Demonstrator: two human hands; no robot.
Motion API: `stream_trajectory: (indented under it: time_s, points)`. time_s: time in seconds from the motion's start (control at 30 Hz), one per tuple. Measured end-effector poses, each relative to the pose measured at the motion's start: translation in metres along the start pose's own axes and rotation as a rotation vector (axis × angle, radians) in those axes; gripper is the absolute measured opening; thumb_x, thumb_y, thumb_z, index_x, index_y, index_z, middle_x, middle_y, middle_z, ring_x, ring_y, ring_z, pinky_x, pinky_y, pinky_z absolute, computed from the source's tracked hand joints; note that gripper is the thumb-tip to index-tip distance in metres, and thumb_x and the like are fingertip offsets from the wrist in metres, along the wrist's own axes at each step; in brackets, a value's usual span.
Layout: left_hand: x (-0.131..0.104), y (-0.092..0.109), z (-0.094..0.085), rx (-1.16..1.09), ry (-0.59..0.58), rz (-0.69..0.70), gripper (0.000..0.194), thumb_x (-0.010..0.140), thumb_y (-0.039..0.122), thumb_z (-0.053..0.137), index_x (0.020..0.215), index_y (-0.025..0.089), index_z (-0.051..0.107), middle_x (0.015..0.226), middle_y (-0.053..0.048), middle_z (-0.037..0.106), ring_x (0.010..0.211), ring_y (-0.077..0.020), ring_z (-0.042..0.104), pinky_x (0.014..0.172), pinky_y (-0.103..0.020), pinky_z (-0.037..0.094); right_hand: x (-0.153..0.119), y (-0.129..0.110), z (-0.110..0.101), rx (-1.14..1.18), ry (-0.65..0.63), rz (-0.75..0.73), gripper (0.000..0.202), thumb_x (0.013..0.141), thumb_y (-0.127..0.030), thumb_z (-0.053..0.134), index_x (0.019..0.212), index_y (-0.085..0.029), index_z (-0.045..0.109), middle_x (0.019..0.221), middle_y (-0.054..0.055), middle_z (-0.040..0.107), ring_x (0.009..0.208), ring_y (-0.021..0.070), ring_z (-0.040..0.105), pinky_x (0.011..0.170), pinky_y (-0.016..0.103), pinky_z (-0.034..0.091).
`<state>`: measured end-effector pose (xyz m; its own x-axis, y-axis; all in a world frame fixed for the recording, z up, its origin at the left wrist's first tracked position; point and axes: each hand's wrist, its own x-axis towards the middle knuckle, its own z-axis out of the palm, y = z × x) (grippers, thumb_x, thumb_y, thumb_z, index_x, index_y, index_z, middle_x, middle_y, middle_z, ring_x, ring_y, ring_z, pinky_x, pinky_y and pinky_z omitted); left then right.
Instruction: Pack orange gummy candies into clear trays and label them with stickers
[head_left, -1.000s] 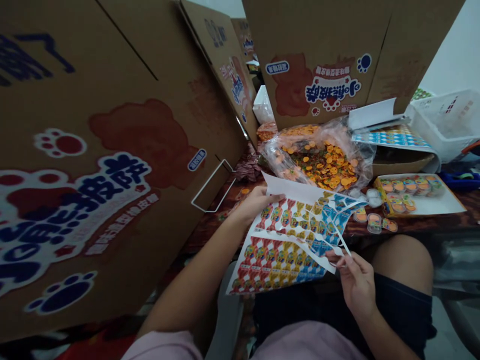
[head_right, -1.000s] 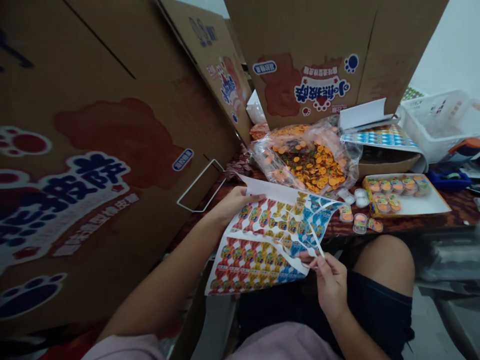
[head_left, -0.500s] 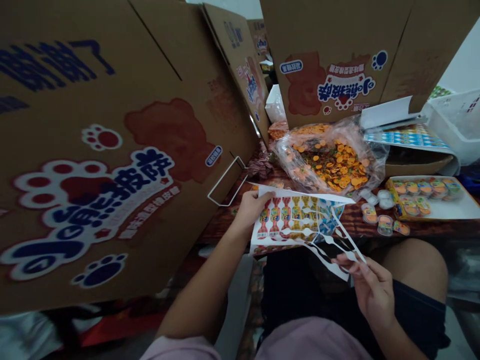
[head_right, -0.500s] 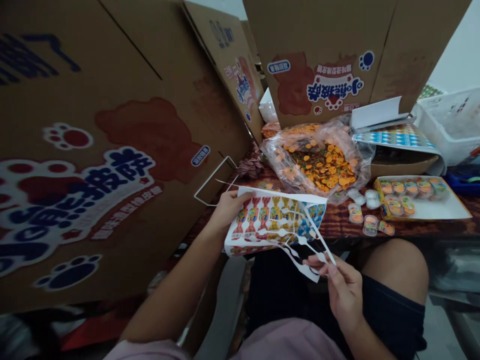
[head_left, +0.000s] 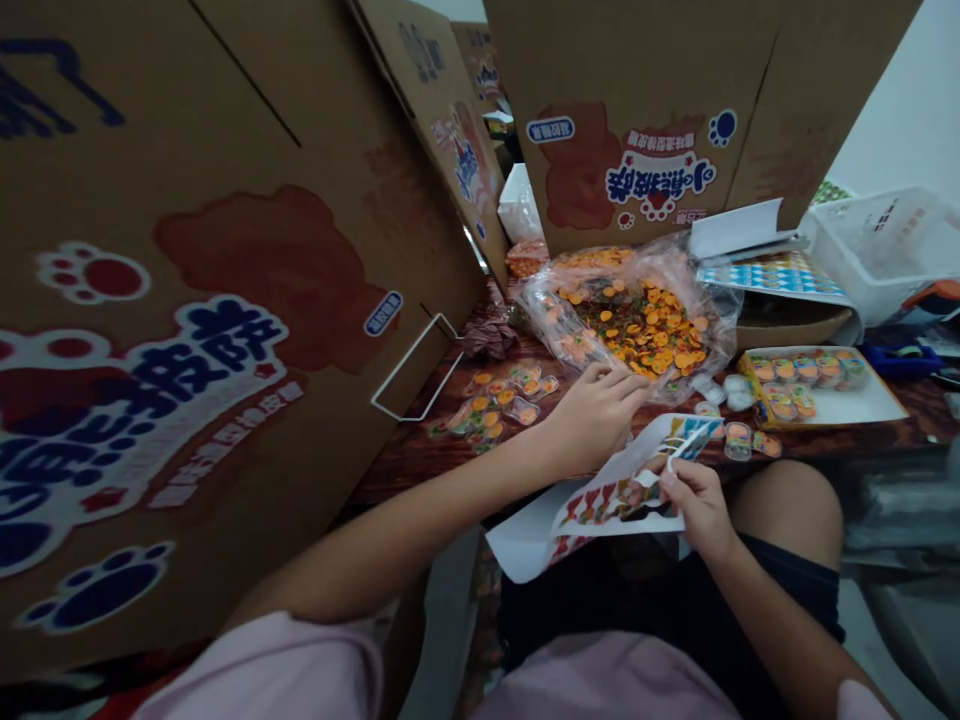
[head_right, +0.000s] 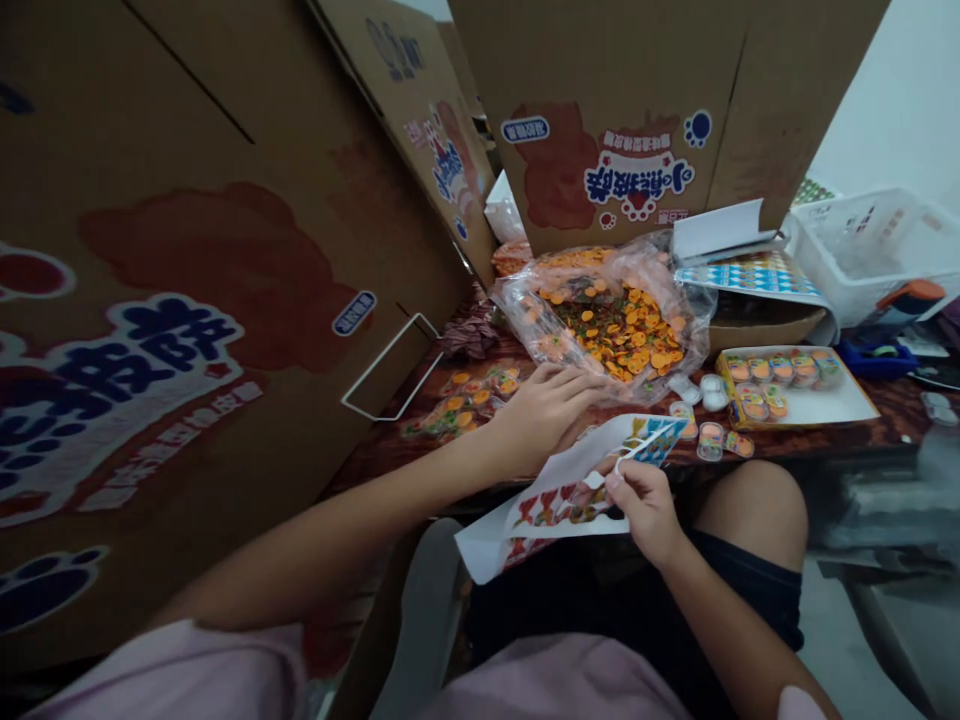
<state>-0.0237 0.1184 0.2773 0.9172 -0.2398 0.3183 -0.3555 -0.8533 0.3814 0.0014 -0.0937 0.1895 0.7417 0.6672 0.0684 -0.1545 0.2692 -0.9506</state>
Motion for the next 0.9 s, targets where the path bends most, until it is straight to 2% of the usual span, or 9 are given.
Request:
stream_trajectory:
  time_s: [0.1,0.17,0.23,0.37,0.47,0.53,0.63,0.73,0.9]
  points:
    - [0.02,0.017,-0.026,-0.21,-0.024,-0.182,0.035,0.1,0.03,0.038,0.119,0.022,0.066,0.104,-0.009,0.074,0.098,-0.0252,0.07,0.092,-0.038,0.051,-0.005,-0.012,0.0,-0.017,-0.026,-0.05,0.042,0.093,-0.05,0.068,0.063,-0.021,0.066,0.082,0.006,0.074,0.077,0.0216,0.07,0.071,0.033,0.055]
    - [0.027,0.025,-0.037,-0.151,-0.097,-0.205,0.036,0.098,0.047,0.049,0.116,0.022,0.067,0.1,-0.01,0.073,0.094,-0.028,0.069,0.088,-0.038,0.051,-0.006,-0.018,0.002,-0.031,-0.054,-0.059,0.043,0.094,-0.051,0.066,0.063,-0.022,0.066,0.078,0.006,0.074,0.074,0.0207,0.069,0.069,0.032,0.055]
    - [0.035,0.029,-0.037,0.023,-0.119,-0.158,0.035,0.092,0.049,0.058,0.106,0.02,0.07,0.097,-0.013,0.071,0.097,-0.0331,0.068,0.095,-0.045,0.048,-0.006,-0.021,0.007,-0.051,-0.09,-0.052,0.046,0.093,-0.055,0.066,0.061,-0.022,0.066,0.077,0.005,0.073,0.068,0.0193,0.068,0.064,0.031,0.054]
    - [0.05,0.027,-0.003,0.196,-0.128,-0.079,0.023,0.091,0.034,0.055,0.091,0.016,0.07,0.094,-0.019,0.07,0.101,-0.0388,0.068,0.104,-0.056,0.041,-0.006,-0.021,0.015,-0.113,-0.162,-0.095,0.051,0.095,-0.057,0.061,0.058,-0.022,0.065,0.075,0.006,0.073,0.068,0.019,0.068,0.066,0.031,0.054]
    - [0.051,0.017,0.025,0.161,-0.303,-0.125,0.018,0.086,0.028,0.06,0.095,0.016,0.071,0.089,-0.017,0.072,0.091,-0.0363,0.071,0.094,-0.05,0.048,-0.012,-0.017,0.014,-0.118,-0.188,-0.088,0.048,0.097,-0.056,0.059,0.064,-0.022,0.07,0.079,0.006,0.075,0.072,0.0192,0.068,0.068,0.03,0.053]
    - [0.047,0.008,0.035,0.126,-0.357,-0.22,0.021,0.083,0.022,0.062,0.102,0.018,0.071,0.086,-0.014,0.073,0.085,-0.0338,0.072,0.087,-0.044,0.051,-0.021,-0.013,0.008,-0.084,-0.185,-0.06,0.046,0.098,-0.055,0.058,0.069,-0.021,0.073,0.083,0.006,0.077,0.069,0.0181,0.068,0.066,0.029,0.052]
    - [0.037,-0.007,0.037,0.201,-0.343,-0.335,0.03,0.085,0.016,0.058,0.113,0.019,0.068,0.085,-0.011,0.073,0.082,-0.031,0.072,0.081,-0.039,0.051,-0.039,-0.004,-0.006,-0.042,-0.104,-0.021,0.043,0.099,-0.051,0.059,0.074,-0.02,0.075,0.082,0.007,0.077,0.067,0.0181,0.068,0.063,0.029,0.051]
    - [0.029,-0.023,0.029,0.336,-0.346,-0.375,0.033,0.087,0.013,0.052,0.117,0.017,0.064,0.086,-0.013,0.072,0.082,-0.0308,0.072,0.077,-0.037,0.05,-0.057,0.002,-0.02,0.056,0.061,0.023,0.039,0.097,-0.047,0.063,0.071,-0.02,0.073,0.077,0.007,0.076,0.065,0.0195,0.069,0.057,0.028,0.049]
    - [0.017,-0.051,0.009,0.289,-0.231,-0.419,0.024,0.099,0.026,0.043,0.105,0.017,0.064,0.077,-0.01,0.067,0.069,-0.0252,0.063,0.071,-0.034,0.044,-0.078,0.001,-0.037,0.214,0.237,0.012,0.038,0.09,-0.044,0.072,0.061,-0.021,0.067,0.08,0.008,0.076,0.064,0.0223,0.071,0.059,0.034,0.055]
